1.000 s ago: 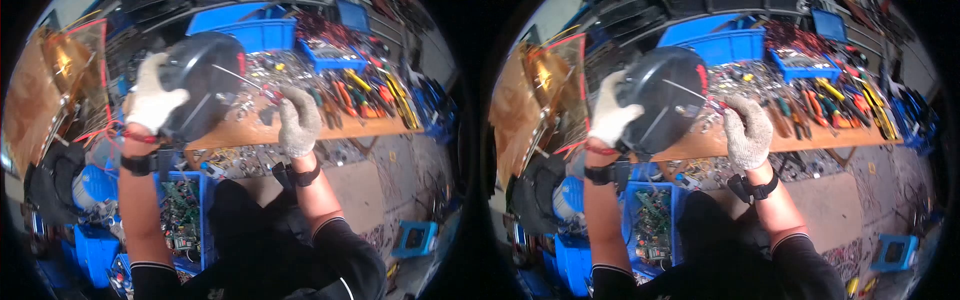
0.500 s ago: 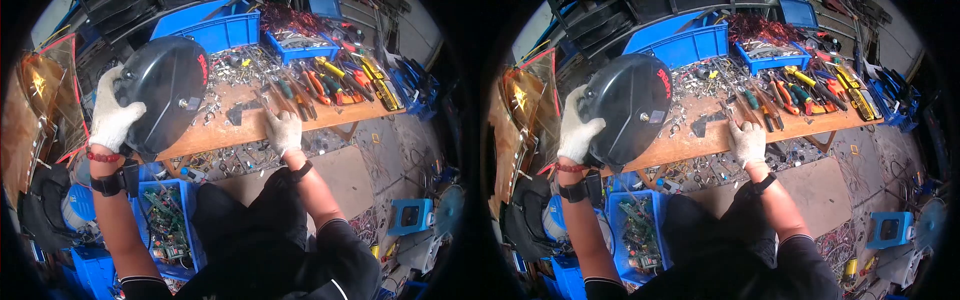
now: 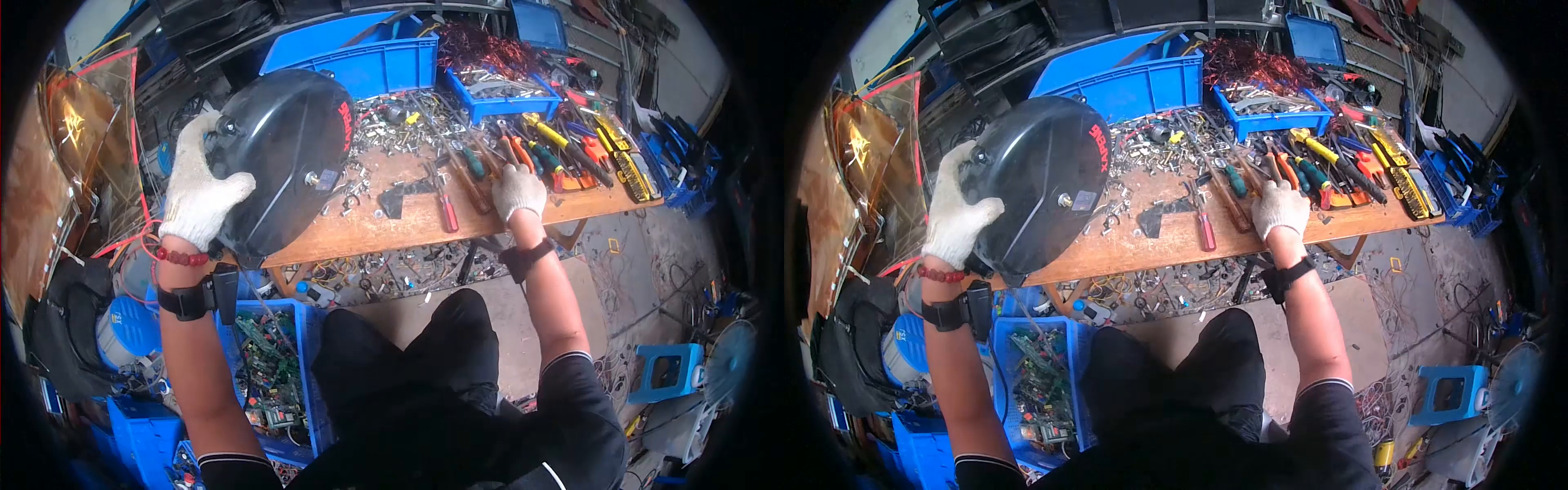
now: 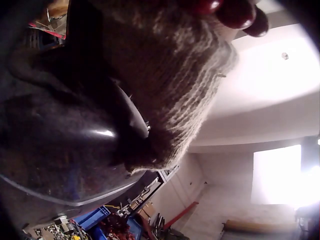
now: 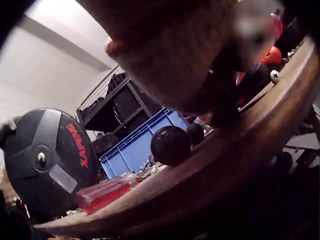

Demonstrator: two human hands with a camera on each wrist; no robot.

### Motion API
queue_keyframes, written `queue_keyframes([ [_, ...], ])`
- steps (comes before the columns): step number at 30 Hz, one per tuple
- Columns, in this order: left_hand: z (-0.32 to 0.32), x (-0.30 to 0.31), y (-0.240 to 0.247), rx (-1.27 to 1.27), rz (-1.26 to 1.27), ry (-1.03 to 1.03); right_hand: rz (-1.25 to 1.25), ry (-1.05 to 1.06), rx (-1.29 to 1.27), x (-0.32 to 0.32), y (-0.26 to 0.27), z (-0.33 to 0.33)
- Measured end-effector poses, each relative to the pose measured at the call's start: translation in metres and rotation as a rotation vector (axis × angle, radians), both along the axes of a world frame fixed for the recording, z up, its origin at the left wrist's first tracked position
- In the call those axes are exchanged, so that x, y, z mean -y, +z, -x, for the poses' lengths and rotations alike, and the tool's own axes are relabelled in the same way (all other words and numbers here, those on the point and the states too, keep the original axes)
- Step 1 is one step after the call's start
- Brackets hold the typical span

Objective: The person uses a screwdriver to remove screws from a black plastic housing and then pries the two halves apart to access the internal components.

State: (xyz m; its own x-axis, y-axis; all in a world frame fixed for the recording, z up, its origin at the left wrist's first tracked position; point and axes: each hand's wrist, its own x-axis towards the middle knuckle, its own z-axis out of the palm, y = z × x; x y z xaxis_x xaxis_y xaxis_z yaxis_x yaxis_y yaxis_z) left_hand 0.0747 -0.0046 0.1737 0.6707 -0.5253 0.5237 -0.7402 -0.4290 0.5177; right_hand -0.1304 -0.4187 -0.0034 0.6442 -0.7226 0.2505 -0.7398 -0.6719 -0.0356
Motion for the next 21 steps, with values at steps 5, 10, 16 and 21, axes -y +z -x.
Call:
queue_keyframes([
  [5, -0.004, 0.001, -0.010, 0.031, 0.041, 0.040, -0.067, -0.017, -0.072, 0.010, 0.002, -0.013],
  [10, 0.016, 0.016, -0.009, 0.147, -0.079, 0.153, -0.343, -0.060, 0.377, 0.031, 0.002, -0.003],
  [16, 0.010, 0.019, -0.022, 0.286, -0.023, 0.222, -0.978, -0.103, 1.641, 0.084, -0.007, 0.023],
  [21, -0.007, 0.008, -0.020, 0.218, 0.020, 0.205, -0.830, -0.153, 1.821, 0.115, -0.014, 0.015],
])
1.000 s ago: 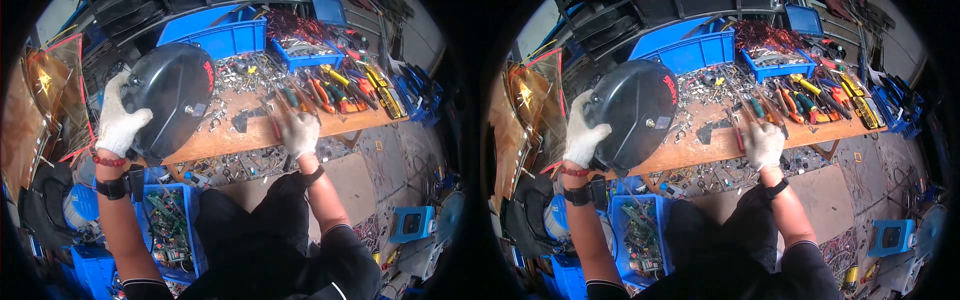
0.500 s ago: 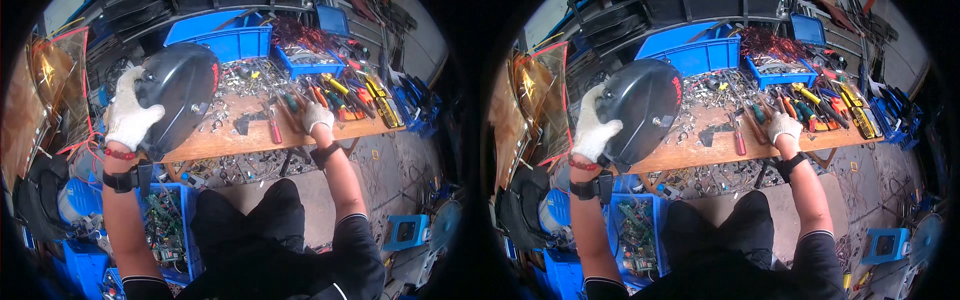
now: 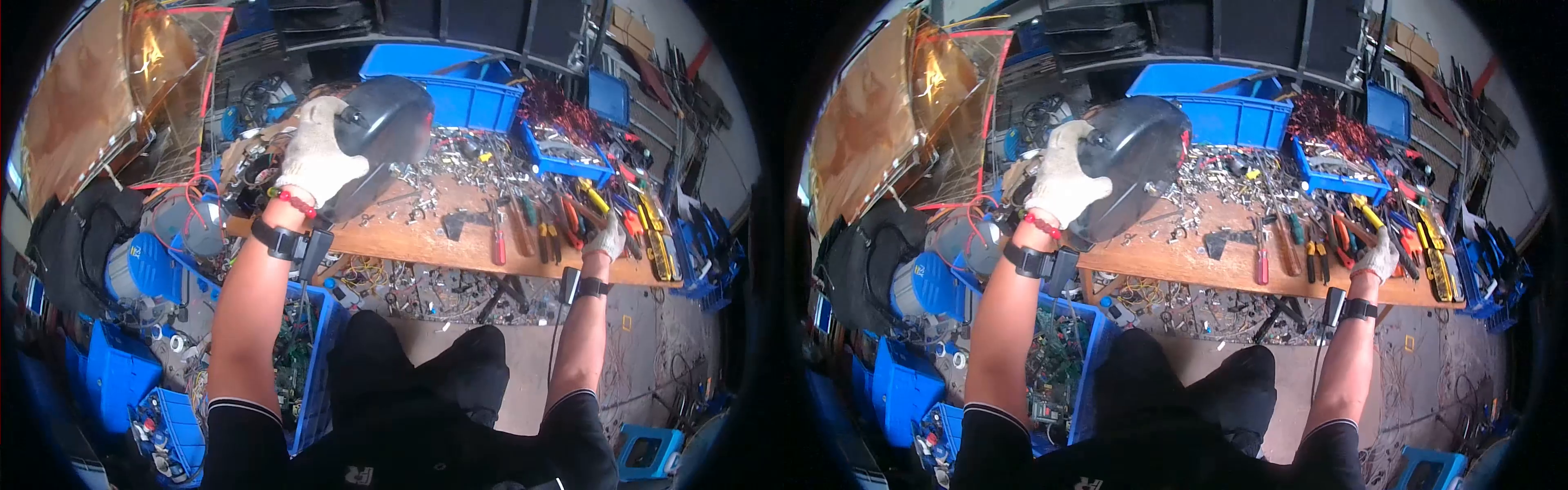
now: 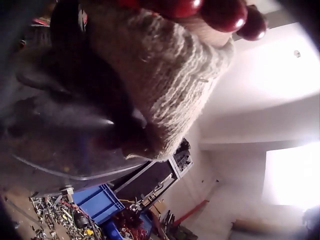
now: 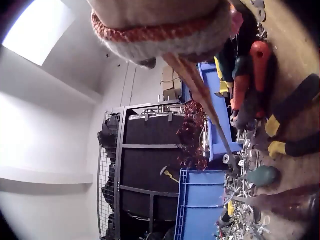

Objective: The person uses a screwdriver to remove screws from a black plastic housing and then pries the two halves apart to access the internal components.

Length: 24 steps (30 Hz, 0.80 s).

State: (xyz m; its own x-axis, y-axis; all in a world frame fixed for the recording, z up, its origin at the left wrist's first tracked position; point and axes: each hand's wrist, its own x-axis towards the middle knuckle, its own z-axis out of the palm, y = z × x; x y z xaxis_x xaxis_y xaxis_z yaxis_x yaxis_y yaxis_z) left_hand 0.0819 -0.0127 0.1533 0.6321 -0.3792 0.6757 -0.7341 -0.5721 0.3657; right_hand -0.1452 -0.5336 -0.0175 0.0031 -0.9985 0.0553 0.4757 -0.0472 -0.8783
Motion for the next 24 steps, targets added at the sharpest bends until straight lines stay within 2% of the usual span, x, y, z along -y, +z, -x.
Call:
queue_keyframes([
  [2, -0.002, -0.002, 0.002, -0.048, 0.005, -0.006, 0.128, 0.057, -0.134, 0.018, -0.012, -0.007],
  [4, 0.003, -0.001, 0.006, -0.030, 0.022, -0.024, 0.071, 0.054, -0.175, -0.013, 0.022, -0.009],
  [6, 0.012, 0.000, 0.015, -0.090, -0.008, -0.036, 0.188, 0.012, -0.107, 0.000, 0.026, -0.008],
  [8, 0.006, -0.001, 0.011, -0.024, 0.030, -0.048, 0.252, 0.026, -0.051, 0.004, 0.047, 0.002],
  [10, 0.004, 0.001, 0.012, 0.007, 0.005, -0.080, 0.188, 0.151, 0.115, -0.005, 0.080, 0.022],
  [12, -0.003, 0.003, 0.009, 0.016, 0.013, -0.100, 0.168, 0.310, 0.162, -0.034, 0.118, 0.042],
  [13, -0.003, 0.003, 0.013, -0.006, -0.004, -0.103, 0.267, 0.312, 0.234, -0.071, 0.143, 0.040],
  [14, -0.002, 0.002, 0.018, -0.026, -0.023, -0.107, 0.342, 0.398, 0.272, -0.059, 0.145, 0.047],
  [16, -0.003, 0.002, 0.019, -0.052, -0.043, -0.107, 0.484, 0.563, 0.263, -0.078, 0.166, 0.056],
  [17, -0.007, 0.001, 0.017, -0.017, -0.044, -0.114, 0.483, 0.560, 0.261, -0.098, 0.173, 0.050],
  [18, -0.008, 0.000, 0.016, 0.018, -0.043, -0.119, 0.670, 0.419, 0.177, -0.125, 0.182, 0.037],
  [20, -0.008, -0.002, 0.016, 0.010, -0.043, -0.114, 0.857, 0.280, 0.093, -0.159, 0.196, 0.023],
  [21, -0.008, -0.004, 0.016, -0.010, -0.034, -0.125, 0.819, 0.407, 0.153, -0.169, 0.202, 0.020],
  [24, -0.007, -0.011, 0.018, -0.038, -0.036, -0.141, 0.758, 0.448, 0.169, -0.190, 0.212, 0.003],
])
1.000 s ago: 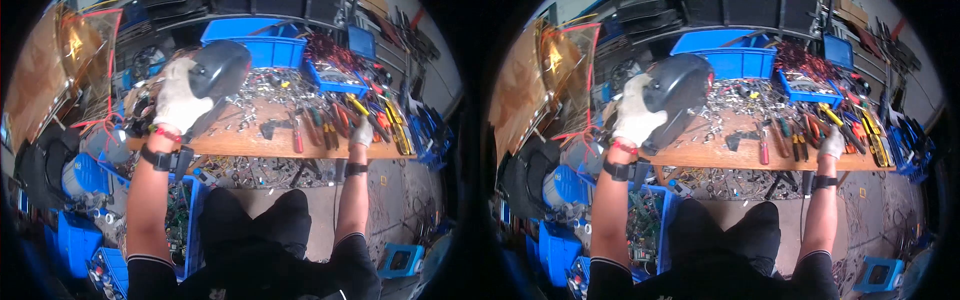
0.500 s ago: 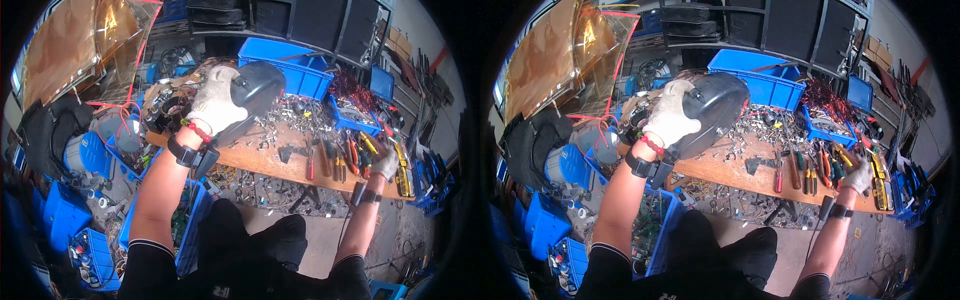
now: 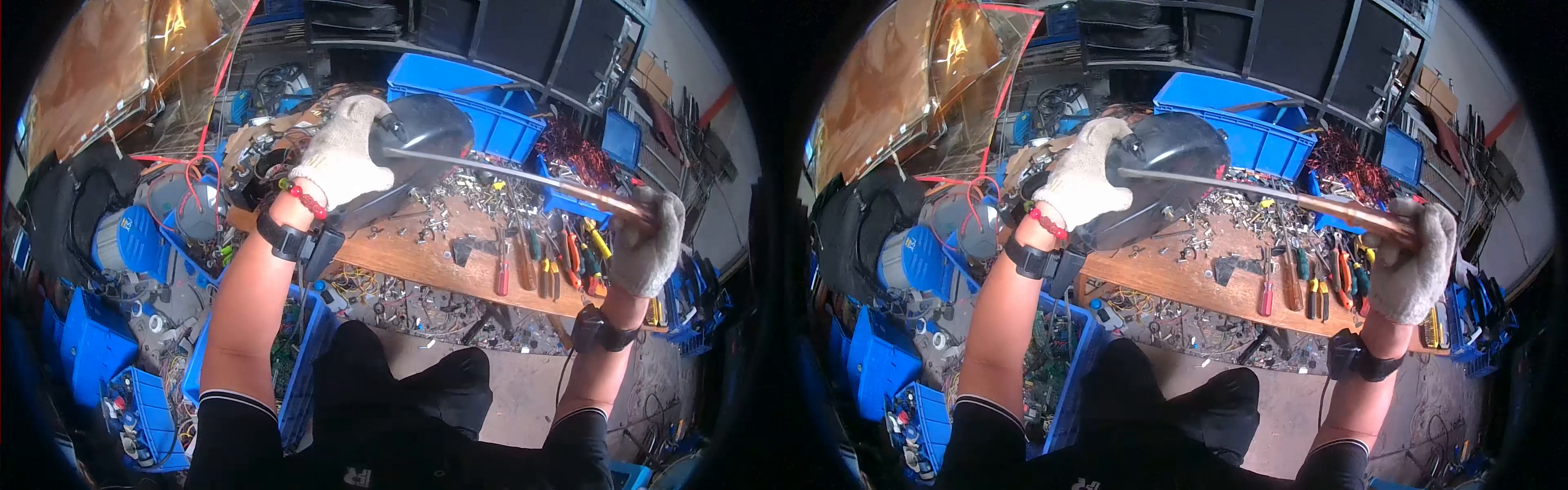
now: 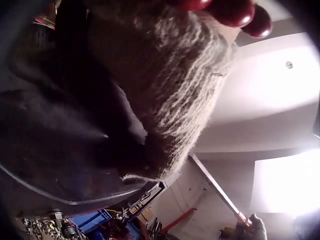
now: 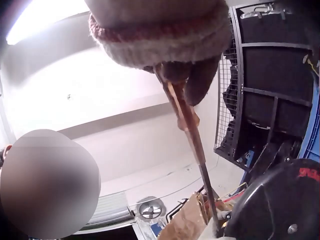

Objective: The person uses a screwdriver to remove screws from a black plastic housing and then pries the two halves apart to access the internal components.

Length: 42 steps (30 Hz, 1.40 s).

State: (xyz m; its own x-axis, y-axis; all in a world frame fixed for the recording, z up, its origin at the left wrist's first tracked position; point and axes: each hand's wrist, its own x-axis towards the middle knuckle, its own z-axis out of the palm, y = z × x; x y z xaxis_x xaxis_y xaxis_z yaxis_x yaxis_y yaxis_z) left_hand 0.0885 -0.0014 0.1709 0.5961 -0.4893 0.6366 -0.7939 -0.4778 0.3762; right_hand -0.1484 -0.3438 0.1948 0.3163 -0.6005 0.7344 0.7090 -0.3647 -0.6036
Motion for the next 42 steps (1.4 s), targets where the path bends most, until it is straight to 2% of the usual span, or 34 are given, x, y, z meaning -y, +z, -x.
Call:
queue_keyframes([
  [6, -0.007, -0.013, -0.007, -0.023, 0.012, -0.060, -0.022, 0.038, 0.011, 0.007, -0.006, -0.021],
  [9, -0.009, -0.018, -0.009, -0.027, 0.030, -0.072, -0.209, 0.127, 0.010, 0.003, -0.005, -0.024],
  [12, -0.010, -0.020, -0.009, -0.035, 0.029, -0.067, -0.133, 0.219, -0.005, 0.006, -0.011, -0.025],
  [14, -0.010, -0.022, -0.010, -0.030, 0.027, -0.058, -0.114, 0.223, 0.002, 0.001, -0.012, -0.027],
  [16, -0.011, -0.022, -0.011, -0.022, 0.040, -0.068, -0.010, 0.105, 0.032, -0.001, -0.013, -0.029],
  [20, -0.015, -0.022, -0.015, -0.002, 0.059, -0.072, -0.042, 0.161, 0.003, -0.008, -0.008, -0.018],
  [21, -0.014, -0.022, -0.013, -0.004, 0.050, -0.060, 0.059, 0.021, 0.015, -0.009, -0.009, -0.018],
  [24, -0.016, -0.023, -0.014, -0.006, 0.044, -0.049, 0.224, -0.077, 0.074, -0.021, -0.007, -0.009],
  [28, -0.016, -0.023, -0.013, -0.026, 0.048, -0.054, 0.313, -0.012, 0.138, -0.040, -0.001, 0.006],
  [30, -0.015, -0.022, -0.013, -0.010, 0.051, -0.051, 0.568, -0.020, 0.184, -0.049, 0.003, 0.016],
  [36, -0.012, -0.020, -0.014, 0.011, 0.064, -0.066, 0.791, 0.018, 0.050, -0.057, 0.018, 0.052],
  [37, -0.010, -0.019, -0.012, -0.013, 0.063, -0.056, 0.679, -0.072, -0.010, -0.061, 0.014, 0.060],
  [40, -0.007, -0.016, -0.010, -0.019, 0.040, -0.047, 0.382, 0.128, 0.057, -0.050, 0.015, 0.068],
  [42, -0.002, -0.014, -0.008, -0.002, 0.034, -0.067, 0.777, -0.277, -0.005, -0.013, 0.052, 0.072],
])
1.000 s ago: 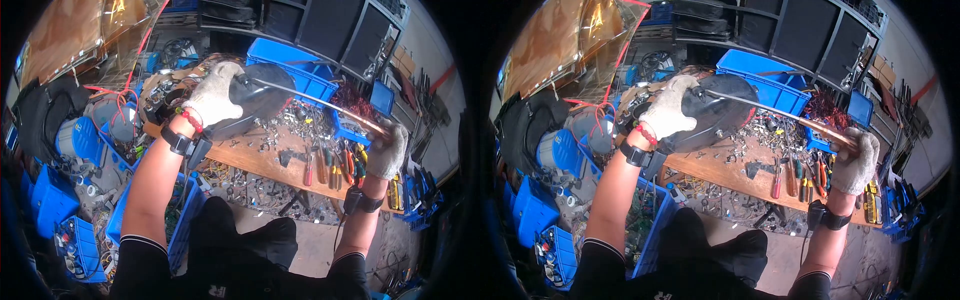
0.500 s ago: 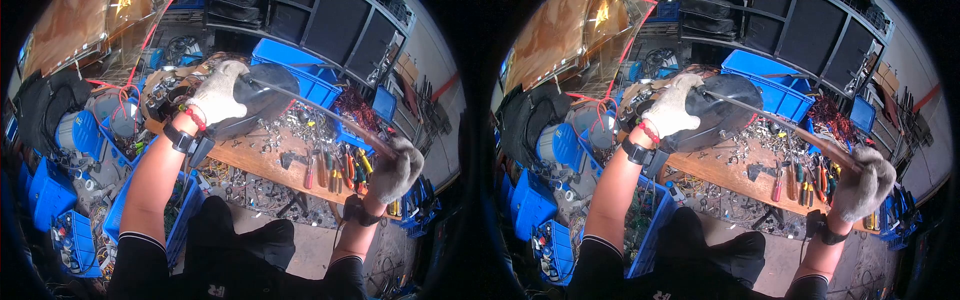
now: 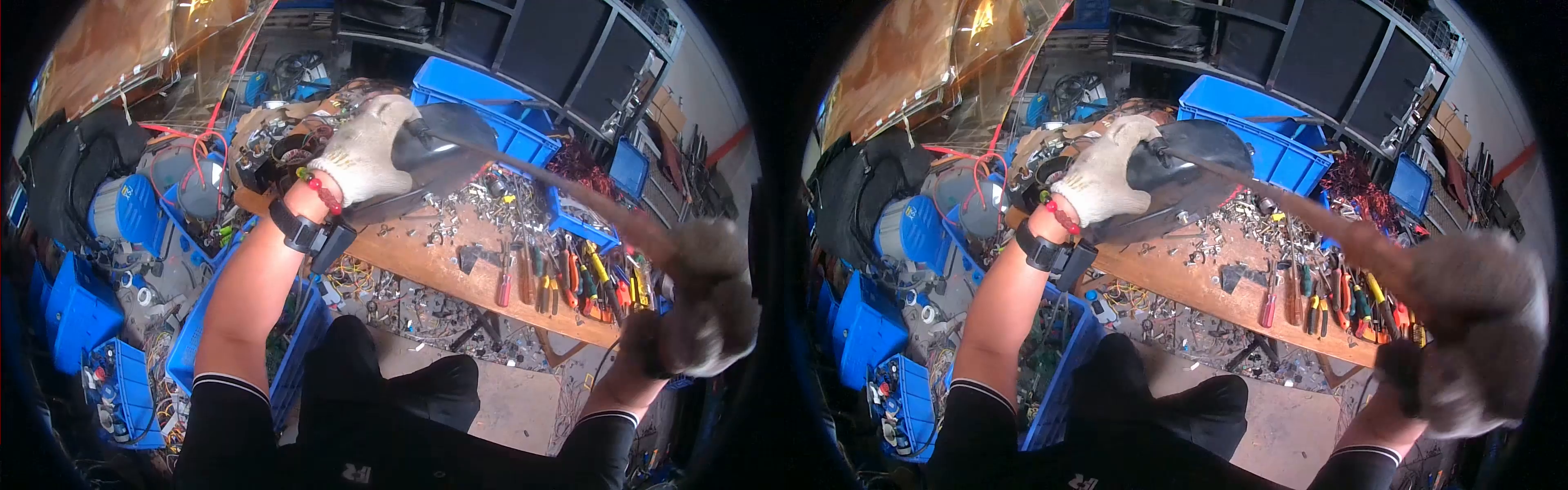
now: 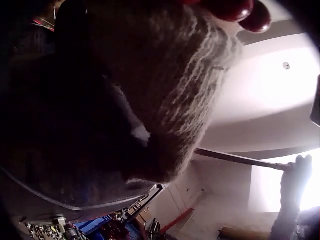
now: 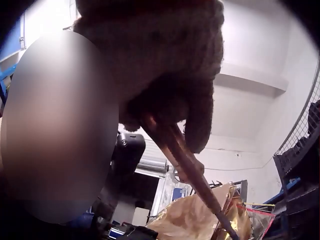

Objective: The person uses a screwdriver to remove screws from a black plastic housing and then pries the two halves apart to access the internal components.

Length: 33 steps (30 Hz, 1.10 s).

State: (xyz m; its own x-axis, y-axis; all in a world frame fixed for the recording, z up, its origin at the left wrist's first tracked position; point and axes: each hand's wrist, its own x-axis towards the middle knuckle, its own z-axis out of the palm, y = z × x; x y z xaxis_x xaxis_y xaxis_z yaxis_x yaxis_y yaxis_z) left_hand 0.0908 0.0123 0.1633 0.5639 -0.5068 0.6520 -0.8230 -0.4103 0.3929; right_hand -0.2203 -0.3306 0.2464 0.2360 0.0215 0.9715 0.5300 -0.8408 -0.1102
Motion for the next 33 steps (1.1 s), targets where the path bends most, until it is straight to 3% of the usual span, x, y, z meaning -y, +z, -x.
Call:
queue_keyframes([
  [1, 0.003, 0.001, 0.001, 0.019, -0.007, -0.023, 0.194, -0.204, 0.020, 0.019, 0.025, 0.002],
  [3, 0.008, 0.005, 0.004, 0.007, -0.026, -0.048, 0.559, -0.357, 0.140, 0.003, 0.075, -0.021],
  [6, 0.012, 0.011, 0.004, 0.044, -0.056, -0.070, 0.987, -0.389, 0.354, -0.062, 0.140, -0.076],
  [8, 0.016, 0.013, 0.008, 0.045, -0.091, -0.084, 1.053, -0.322, 0.428, -0.085, 0.167, -0.097],
  [10, 0.017, 0.014, 0.008, 0.021, -0.102, -0.085, 0.872, -0.058, 0.432, -0.078, 0.167, -0.112],
  [14, 0.019, 0.016, 0.008, 0.027, -0.102, -0.056, 0.610, -0.082, 0.284, -0.077, 0.144, -0.089],
  [16, 0.020, 0.016, 0.007, 0.049, -0.083, -0.053, 0.371, 0.026, 0.169, -0.075, 0.100, -0.053],
  [19, 0.019, 0.018, 0.009, 0.062, -0.096, -0.037, 0.083, 0.407, -0.005, -0.098, 0.042, -0.021],
  [23, 0.016, 0.025, 0.010, 0.043, -0.147, -0.057, -0.062, 0.835, -0.224, -0.146, 0.012, -0.017],
  [27, 0.014, 0.033, 0.007, 0.087, -0.123, -0.093, -0.057, 0.928, -0.264, -0.157, 0.004, -0.013],
  [30, 0.017, 0.035, 0.012, 0.022, -0.152, -0.094, -0.077, 0.750, -0.232, -0.161, -0.001, -0.006],
  [33, 0.011, 0.039, 0.007, 0.086, -0.130, -0.079, -0.034, 0.817, -0.206, -0.154, 0.000, -0.015],
])
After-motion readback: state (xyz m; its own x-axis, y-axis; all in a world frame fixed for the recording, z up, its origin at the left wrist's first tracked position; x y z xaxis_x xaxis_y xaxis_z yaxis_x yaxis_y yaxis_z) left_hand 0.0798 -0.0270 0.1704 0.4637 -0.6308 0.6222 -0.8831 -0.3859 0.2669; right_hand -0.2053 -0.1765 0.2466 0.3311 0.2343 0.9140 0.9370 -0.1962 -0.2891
